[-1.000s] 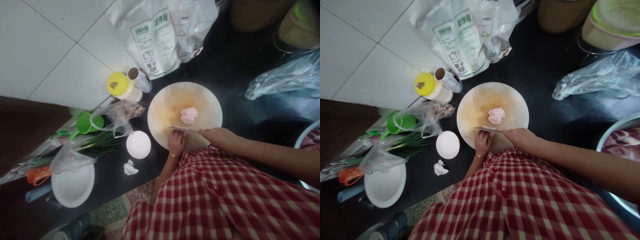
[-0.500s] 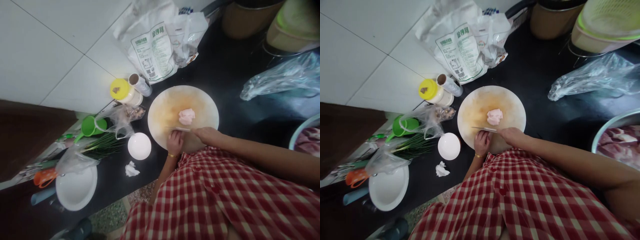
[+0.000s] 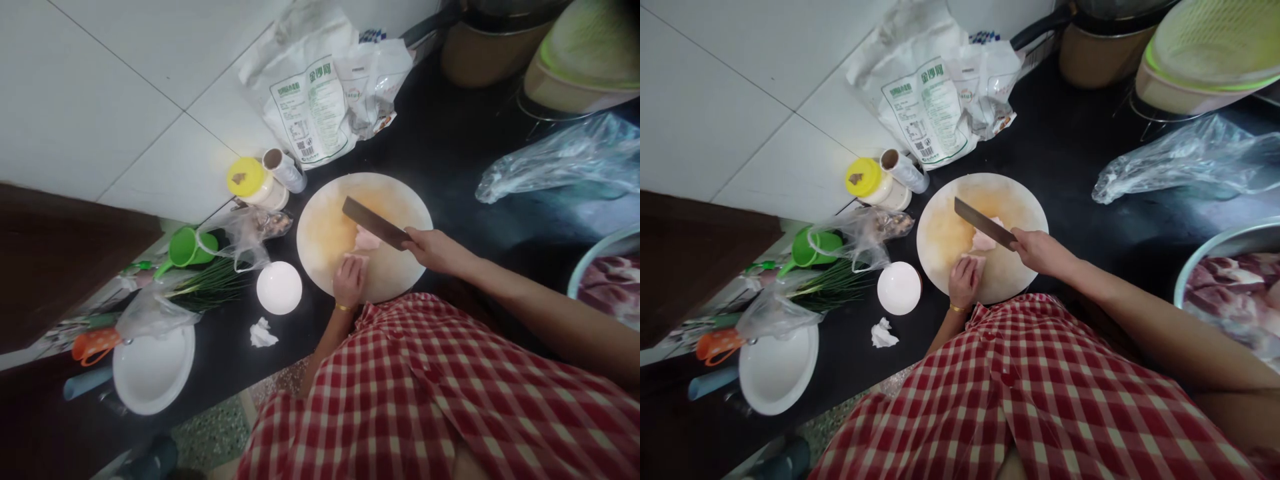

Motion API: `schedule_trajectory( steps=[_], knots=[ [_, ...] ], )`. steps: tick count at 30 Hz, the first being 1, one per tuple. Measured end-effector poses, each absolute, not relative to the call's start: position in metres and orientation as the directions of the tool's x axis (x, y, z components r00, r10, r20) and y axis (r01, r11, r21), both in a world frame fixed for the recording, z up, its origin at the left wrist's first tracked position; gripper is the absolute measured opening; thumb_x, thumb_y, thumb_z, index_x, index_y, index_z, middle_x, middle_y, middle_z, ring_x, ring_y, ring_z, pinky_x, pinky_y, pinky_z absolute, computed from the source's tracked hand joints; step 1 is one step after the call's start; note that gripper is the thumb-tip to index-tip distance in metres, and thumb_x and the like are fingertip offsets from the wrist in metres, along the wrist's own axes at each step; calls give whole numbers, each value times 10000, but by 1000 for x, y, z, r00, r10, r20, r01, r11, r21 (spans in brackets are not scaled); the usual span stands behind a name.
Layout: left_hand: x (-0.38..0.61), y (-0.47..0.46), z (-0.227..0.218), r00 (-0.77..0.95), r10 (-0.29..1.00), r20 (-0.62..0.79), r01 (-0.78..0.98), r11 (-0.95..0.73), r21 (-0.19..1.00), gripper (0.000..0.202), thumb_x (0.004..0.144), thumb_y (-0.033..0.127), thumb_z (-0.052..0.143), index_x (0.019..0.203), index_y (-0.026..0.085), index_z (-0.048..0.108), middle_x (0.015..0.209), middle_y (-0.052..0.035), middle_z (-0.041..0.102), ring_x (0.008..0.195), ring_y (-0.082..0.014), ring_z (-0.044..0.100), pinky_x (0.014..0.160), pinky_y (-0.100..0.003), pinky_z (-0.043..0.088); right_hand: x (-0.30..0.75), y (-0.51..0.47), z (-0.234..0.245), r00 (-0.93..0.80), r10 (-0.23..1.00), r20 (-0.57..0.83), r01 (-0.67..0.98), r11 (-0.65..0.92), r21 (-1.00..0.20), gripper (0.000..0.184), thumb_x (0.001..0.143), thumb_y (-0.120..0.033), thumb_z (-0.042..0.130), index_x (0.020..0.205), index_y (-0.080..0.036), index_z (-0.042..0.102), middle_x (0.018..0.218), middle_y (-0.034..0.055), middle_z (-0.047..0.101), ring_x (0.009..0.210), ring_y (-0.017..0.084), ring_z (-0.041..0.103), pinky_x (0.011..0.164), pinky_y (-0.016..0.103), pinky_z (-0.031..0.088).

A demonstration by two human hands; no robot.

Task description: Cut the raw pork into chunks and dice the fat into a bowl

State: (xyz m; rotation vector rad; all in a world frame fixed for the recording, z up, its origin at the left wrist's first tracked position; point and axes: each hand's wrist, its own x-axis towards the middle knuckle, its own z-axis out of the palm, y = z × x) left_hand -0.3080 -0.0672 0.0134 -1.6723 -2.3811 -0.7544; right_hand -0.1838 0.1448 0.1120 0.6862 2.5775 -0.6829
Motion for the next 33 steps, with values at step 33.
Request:
schedule_trajectory(
  steps=[33],
  knots=[
    [-304,-69,9,-424,804,417,900,323,291,238,872,211,424,998,102,594,980,-143,581,1038,-240,508,876,-394,455,-172,97,127,-815,154,-558,349,900,-262,397,844,-231,161,1136,-214,431,933,13,513,575,-91,241,613,80,102]
  ],
)
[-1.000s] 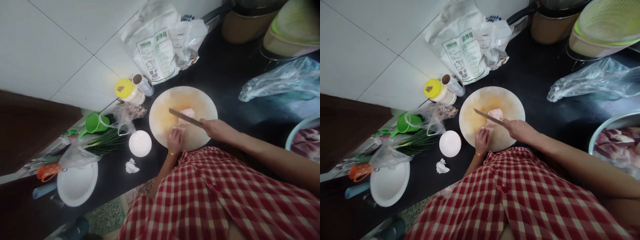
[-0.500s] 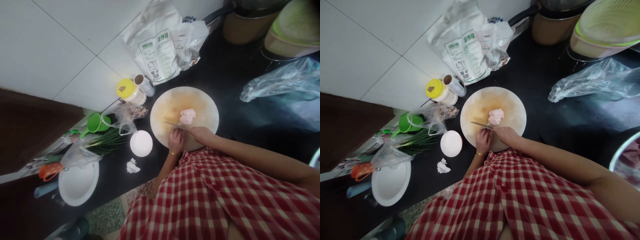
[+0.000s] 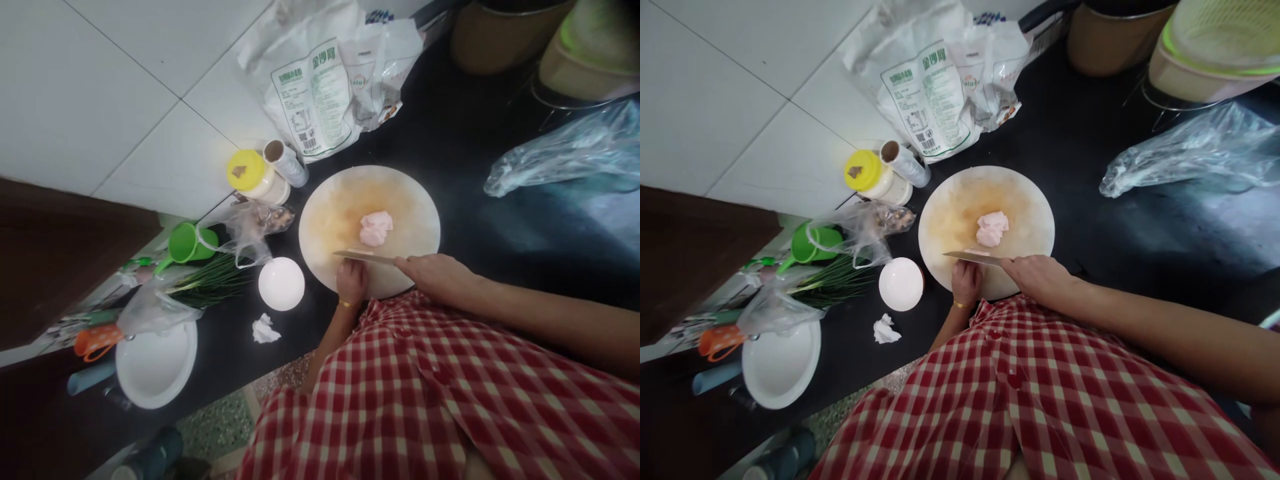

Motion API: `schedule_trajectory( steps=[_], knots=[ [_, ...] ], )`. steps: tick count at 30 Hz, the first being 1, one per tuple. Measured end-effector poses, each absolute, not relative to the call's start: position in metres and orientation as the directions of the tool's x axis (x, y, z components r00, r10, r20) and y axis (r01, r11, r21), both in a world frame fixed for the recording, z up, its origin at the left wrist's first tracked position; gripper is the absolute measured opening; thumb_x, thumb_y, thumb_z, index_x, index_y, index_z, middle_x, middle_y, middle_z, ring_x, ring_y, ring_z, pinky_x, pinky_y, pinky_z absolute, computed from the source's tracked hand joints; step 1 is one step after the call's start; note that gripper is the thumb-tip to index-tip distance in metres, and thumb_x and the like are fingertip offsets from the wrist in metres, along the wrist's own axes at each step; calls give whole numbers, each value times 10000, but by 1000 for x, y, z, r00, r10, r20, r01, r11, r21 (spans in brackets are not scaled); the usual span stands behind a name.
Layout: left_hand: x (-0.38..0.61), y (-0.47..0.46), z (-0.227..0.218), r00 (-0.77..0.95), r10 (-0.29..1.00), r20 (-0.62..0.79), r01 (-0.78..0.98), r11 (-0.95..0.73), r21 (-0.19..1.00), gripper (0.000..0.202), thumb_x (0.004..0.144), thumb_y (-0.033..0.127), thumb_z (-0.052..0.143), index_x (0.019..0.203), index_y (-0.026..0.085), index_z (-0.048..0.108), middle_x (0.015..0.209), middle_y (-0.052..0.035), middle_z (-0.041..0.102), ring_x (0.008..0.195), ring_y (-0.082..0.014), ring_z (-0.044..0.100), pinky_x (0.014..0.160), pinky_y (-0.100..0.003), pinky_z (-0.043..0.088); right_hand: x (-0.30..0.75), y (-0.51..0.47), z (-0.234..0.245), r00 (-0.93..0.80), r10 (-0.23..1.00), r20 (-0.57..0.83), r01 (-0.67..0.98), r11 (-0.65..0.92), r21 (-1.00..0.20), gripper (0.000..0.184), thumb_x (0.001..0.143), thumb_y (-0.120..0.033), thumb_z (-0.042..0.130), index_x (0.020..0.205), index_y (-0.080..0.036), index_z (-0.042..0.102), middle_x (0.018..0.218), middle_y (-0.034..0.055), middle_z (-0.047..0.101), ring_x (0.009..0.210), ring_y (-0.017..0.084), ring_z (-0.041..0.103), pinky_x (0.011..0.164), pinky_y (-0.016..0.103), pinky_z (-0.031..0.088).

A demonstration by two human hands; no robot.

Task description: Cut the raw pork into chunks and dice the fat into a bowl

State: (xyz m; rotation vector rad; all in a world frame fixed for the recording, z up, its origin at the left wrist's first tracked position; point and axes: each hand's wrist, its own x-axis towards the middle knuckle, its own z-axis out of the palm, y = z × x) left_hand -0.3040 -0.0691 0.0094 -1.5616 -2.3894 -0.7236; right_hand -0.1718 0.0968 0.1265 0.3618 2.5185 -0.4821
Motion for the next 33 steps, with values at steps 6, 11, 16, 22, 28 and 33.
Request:
schedule_trajectory(
  steps=[6,11,16,22,28,33],
  knots=[
    [-304,-68,7,-413,794,446,907,314,282,197,854,200,470,947,104,614,911,-121,603,980,-224,538,879,-386,458,-174,100,126,-811,124,-571,322,911,-259,372,842,-228,188,1120,-213,434,922,0,510,556,-94,208,598,98,79],
    [-304,-68,8,-411,796,445,906,300,300,200,838,194,504,972,114,630,965,-106,614,1024,-223,524,895,-371,461,-188,102,124,-823,87,-561,283,919,-272,383,848,-236,192,1129,-188,447,859,15,516,571,-91,269,606,113,73],
    [-306,-68,8,-400,799,448,909,282,308,226,845,203,500,1012,121,628,995,-101,612,1048,-218,516,928,-378,454,-229,91,105,-885,31,-464,217,910,-354,401,860,-250,179,1119,-165,473,917,34,521,672,-78,389,624,115,101],
    [-305,-66,13,-421,803,423,892,282,353,221,841,195,508,1010,127,632,1013,-85,613,1026,-204,518,927,-351,453,-204,103,93,-848,40,-529,257,903,-344,396,837,-215,223,1153,-188,460,973,21,526,691,-81,394,639,86,119],
    [-306,-65,17,-445,803,396,873,291,391,255,846,173,470,1041,141,631,1039,-77,609,1085,-195,497,959,-337,431,-184,116,86,-757,65,-650,315,908,-275,400,839,-242,203,1177,-211,415,984,23,527,719,-63,427,664,56,177],
    [-307,-66,13,-430,811,395,883,288,370,238,860,218,471,1004,124,637,1024,-96,610,1058,-204,515,947,-361,439,-238,90,69,-833,57,-551,287,895,-341,429,851,-278,183,1217,-231,401,1070,48,500,850,-21,480,703,66,228]
  ],
)
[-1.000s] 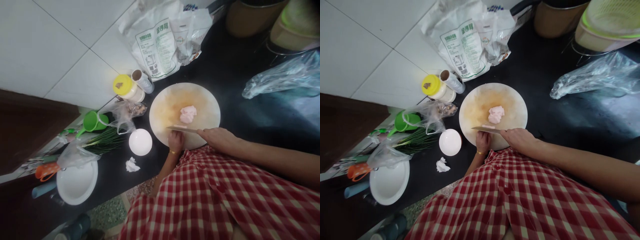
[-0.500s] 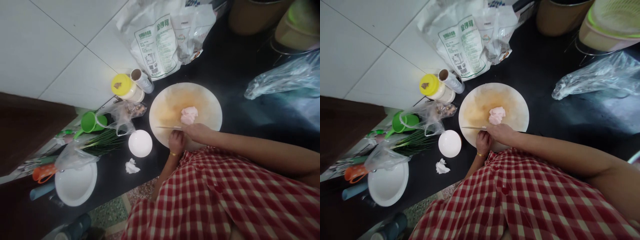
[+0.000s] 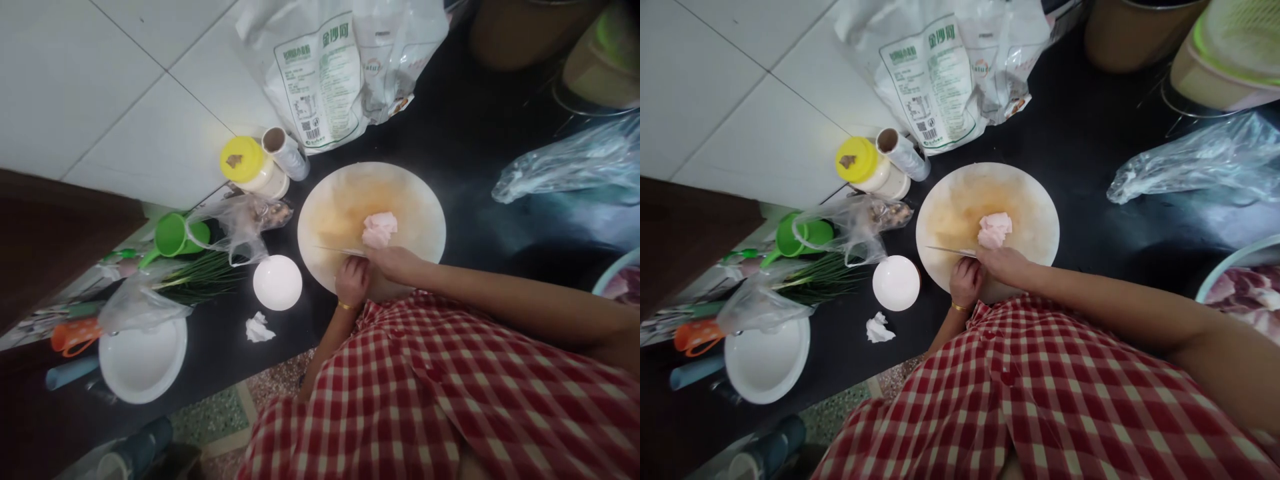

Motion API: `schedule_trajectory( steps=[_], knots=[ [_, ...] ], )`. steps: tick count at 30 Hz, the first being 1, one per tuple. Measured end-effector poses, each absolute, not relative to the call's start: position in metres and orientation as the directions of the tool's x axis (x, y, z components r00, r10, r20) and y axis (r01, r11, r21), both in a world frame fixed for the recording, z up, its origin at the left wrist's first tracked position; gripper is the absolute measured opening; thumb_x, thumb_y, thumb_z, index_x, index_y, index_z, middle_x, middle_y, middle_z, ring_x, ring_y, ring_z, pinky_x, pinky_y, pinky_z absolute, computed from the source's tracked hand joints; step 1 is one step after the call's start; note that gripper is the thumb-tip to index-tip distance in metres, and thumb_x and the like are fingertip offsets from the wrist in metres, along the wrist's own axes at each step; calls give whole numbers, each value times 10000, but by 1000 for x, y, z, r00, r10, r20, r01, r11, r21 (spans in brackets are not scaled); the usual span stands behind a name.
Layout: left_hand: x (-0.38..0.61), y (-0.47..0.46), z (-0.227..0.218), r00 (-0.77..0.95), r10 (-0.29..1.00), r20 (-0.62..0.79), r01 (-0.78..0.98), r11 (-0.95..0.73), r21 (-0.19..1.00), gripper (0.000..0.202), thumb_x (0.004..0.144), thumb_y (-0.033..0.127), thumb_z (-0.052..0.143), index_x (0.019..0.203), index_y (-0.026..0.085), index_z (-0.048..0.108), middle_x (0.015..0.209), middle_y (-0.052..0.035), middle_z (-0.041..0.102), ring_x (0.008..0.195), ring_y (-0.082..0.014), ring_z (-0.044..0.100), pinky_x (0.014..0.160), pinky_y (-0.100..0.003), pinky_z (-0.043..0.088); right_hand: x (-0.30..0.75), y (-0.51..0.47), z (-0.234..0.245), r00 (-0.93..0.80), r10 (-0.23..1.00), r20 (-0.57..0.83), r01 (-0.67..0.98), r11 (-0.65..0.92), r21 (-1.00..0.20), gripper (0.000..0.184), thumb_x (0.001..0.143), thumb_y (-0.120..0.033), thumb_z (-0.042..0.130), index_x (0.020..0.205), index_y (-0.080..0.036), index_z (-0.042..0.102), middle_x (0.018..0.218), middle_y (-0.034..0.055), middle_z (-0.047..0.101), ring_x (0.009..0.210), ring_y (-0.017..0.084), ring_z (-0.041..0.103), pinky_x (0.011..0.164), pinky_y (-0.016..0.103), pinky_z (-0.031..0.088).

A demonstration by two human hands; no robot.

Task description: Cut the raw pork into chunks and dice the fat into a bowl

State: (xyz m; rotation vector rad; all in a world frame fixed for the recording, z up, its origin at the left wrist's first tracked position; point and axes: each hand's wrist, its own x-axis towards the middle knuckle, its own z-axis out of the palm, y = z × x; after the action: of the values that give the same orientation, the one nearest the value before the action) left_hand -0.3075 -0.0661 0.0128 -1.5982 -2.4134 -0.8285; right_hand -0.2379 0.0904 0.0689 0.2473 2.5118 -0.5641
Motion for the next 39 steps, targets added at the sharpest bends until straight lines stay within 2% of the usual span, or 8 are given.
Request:
schedule_trajectory(
  steps=[6,13,18,21,25,28,34,39],
  knots=[
    [-307,-67,16,-422,818,391,886,282,368,270,869,187,427,1048,117,616,1060,-98,600,1078,-195,510,957,-365,440,-222,111,69,-806,111,-581,384,845,-372,451,820,-275,235,1243,-259,391,1030,28,517,729,-57,419,663,82,159],
    [-304,-65,18,-384,790,477,907,228,353,264,864,163,439,1061,94,601,1062,-130,586,1082,-201,514,968,-377,435,-194,161,97,-749,303,-590,630,601,-492,415,822,-440,268,1017,-155,499,938,-4,540,707,-86,391,644,31,209],
    [-302,-72,24,-385,798,464,913,255,318,284,865,204,443,1085,99,589,1111,-150,557,1121,-229,485,944,-405,433,-188,150,109,-748,364,-555,630,652,-422,470,835,-491,218,1022,-144,474,873,8,531,605,-83,301,609,63,167],
    [-301,-76,24,-402,797,451,909,287,303,292,867,210,446,1097,94,584,1096,-147,561,1084,-236,497,908,-391,444,-180,130,112,-769,285,-573,538,773,-337,477,853,-473,159,1074,-163,446,868,16,527,563,-75,217,617,87,119],
    [-297,-77,19,-454,788,416,884,338,324,307,883,248,435,1111,104,582,1100,-147,558,1087,-233,486,911,-389,427,-174,112,111,-828,116,-548,334,887,-318,385,850,-264,143,1082,-157,431,921,19,516,574,-89,227,627,106,93],
    [-294,-76,13,-482,768,422,871,365,329,308,880,281,440,1091,118,593,1092,-150,554,1108,-240,470,907,-393,419,-174,107,110,-860,64,-505,243,923,-298,357,825,-198,162,1058,-137,426,888,22,502,558,-93,186,613,125,80],
    [-293,-74,4,-491,748,446,870,395,296,227,862,256,472,956,125,631,967,-126,598,1025,-235,515,870,-378,430,-178,107,118,-810,76,-581,277,923,-265,358,823,-219,165,1062,-199,431,891,-7,495,561,-73,29,614,121,47],
    [-293,-71,6,-500,730,466,866,406,292,219,852,244,481,947,127,640,950,-122,600,1024,-236,515,863,-368,438,-178,110,118,-823,32,-567,237,927,-292,346,806,-190,211,1060,-145,441,866,4,496,554,-82,65,598,129,57]
  ],
)
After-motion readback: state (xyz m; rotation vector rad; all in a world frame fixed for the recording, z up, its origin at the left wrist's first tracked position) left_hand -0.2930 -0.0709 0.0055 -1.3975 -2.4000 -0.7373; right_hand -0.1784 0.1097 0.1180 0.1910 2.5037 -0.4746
